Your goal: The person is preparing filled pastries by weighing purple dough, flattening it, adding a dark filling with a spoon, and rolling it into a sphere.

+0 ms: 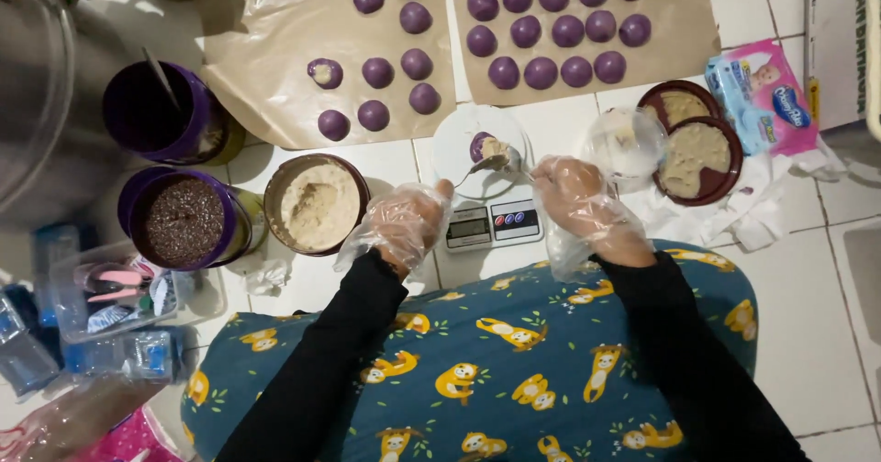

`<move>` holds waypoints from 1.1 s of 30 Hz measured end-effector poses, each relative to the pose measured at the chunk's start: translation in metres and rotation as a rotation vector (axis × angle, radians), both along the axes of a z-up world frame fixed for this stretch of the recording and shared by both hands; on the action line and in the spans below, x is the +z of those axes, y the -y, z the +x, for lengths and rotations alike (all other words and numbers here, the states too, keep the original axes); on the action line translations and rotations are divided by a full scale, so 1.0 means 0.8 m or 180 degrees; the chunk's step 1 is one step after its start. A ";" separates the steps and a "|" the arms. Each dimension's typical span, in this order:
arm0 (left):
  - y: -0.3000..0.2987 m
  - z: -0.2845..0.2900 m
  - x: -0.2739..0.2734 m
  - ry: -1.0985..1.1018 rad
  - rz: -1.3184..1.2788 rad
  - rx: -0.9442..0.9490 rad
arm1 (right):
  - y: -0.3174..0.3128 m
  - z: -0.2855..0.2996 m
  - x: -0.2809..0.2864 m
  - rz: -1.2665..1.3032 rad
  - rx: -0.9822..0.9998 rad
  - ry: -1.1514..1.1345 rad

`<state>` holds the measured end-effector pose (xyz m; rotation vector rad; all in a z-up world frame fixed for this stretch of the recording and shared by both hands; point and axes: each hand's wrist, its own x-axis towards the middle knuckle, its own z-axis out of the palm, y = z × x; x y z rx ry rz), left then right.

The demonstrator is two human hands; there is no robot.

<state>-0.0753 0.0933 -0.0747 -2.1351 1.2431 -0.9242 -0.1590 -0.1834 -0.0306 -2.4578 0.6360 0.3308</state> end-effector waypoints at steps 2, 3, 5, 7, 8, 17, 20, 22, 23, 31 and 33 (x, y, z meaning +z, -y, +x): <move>0.002 -0.003 0.009 -0.0251 -0.0163 -0.0004 | -0.009 -0.001 0.025 -0.0036 -0.0041 0.0002; 0.004 -0.005 0.012 -0.0258 -0.0161 -0.0006 | -0.006 -0.001 0.017 -0.0034 -0.0044 -0.0006; 0.005 -0.008 0.018 -0.0638 -0.0415 0.0005 | 0.000 0.000 0.000 -0.0021 -0.0021 -0.0018; 0.006 -0.008 0.024 -0.0823 -0.0539 0.0022 | -0.006 -0.005 0.019 -0.0111 -0.0013 -0.0053; 0.006 -0.008 0.027 -0.1003 -0.0665 0.0028 | -0.009 -0.007 0.028 -0.0205 -0.0014 -0.0082; 0.008 0.011 -0.007 -0.1782 -0.1181 0.0052 | -0.004 -0.003 0.022 -0.0100 -0.0066 -0.0176; 0.005 0.013 -0.013 -0.1830 -0.1207 0.0090 | -0.004 -0.004 0.028 -0.0047 -0.0038 -0.0101; 0.014 0.002 0.020 -0.1812 -0.1137 0.0225 | 0.000 -0.002 0.013 0.0001 -0.0042 -0.0059; 0.019 -0.003 0.036 -0.1792 -0.1068 0.0358 | 0.002 -0.001 0.005 0.0045 -0.0048 -0.0015; 0.020 0.006 0.046 -0.1680 -0.0685 0.0624 | -0.018 -0.004 0.043 0.0125 -0.0055 0.0009; 0.022 0.006 0.045 -0.1345 -0.0641 0.0686 | -0.017 -0.004 0.044 0.0150 -0.0035 0.0097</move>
